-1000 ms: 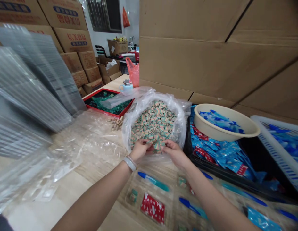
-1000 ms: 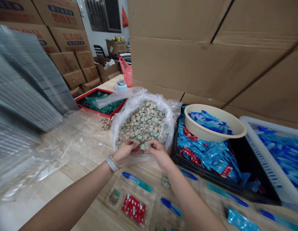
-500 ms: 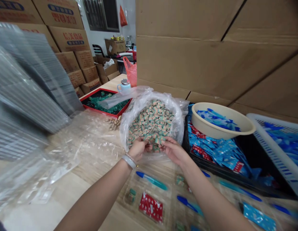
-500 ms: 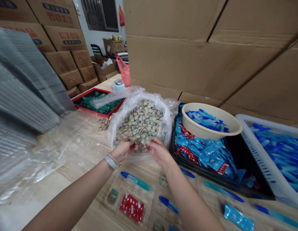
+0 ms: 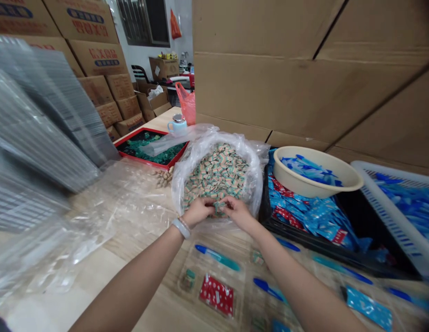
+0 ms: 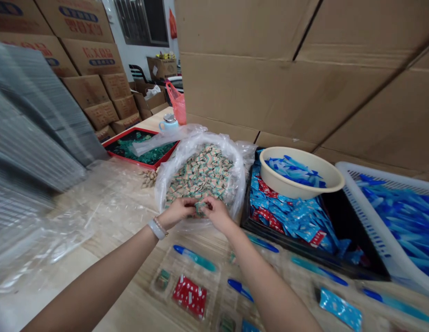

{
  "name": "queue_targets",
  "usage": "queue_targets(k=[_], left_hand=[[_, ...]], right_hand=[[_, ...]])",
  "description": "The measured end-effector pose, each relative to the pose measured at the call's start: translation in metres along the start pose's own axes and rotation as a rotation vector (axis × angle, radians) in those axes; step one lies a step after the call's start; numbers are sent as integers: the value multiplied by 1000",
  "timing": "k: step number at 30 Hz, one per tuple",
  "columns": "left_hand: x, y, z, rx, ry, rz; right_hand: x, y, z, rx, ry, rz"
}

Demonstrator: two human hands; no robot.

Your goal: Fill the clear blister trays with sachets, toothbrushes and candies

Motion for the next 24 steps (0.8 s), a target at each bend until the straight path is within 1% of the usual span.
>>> queue_targets(k=[2,3,5,6,7,9,11,13,15,16,18,20,22,23,24], left_hand=[[2,0,-2,46,55,-12],[4,0,-2,52,74,-18],[8,-2,-2,20,57,-24],[10,-3,0,-13,8,-20],[11,-3,2,-59,-67,-16],[7,-2,6,-154,-294,-27],[-1,2,4,-200,-561,-53],[-8,5,-2,-171,-796,-60],[-10,5,-9,-105,-963,-27],[-11,4,-13,-91,-1043,-14],[-14,0,-19,-75,-1192,-7],[-16,-4,-26,-43,-1283,-22],[-18,-7,-31,-4,-1311,-25],[-19,-8,-31,-6,-1299,-12],[-21,-8,-28,-39,-1253,6]], right_hand=[[-3,1,0,-8,5,0],[-4,1,0,-7,-4,-2],[-3,2,-2,12,-13,-12],[-1,2,-2,27,17,-16],[1,2,-2,39,74,-19],[8,2,-1,40,230,-24],[16,6,1,13,363,-34],[23,12,0,-4,436,-63],[28,18,-3,9,537,-102],[29,20,-5,8,581,-131],[30,22,-11,50,772,-149],[31,23,-13,44,874,-177],[36,26,-12,20,896,-185],[42,29,-10,0,888,-171],[49,33,-6,-31,867,-152]])
Point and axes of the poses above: each hand's wrist, its own y-axis away from the middle knuckle, its own z-axis out of the back of the hand, x = y × z, the point moved 5 cm from there along -y, towards the middle knuckle, and after that the axes turned 10 degrees about x, right-handed, at the moved point
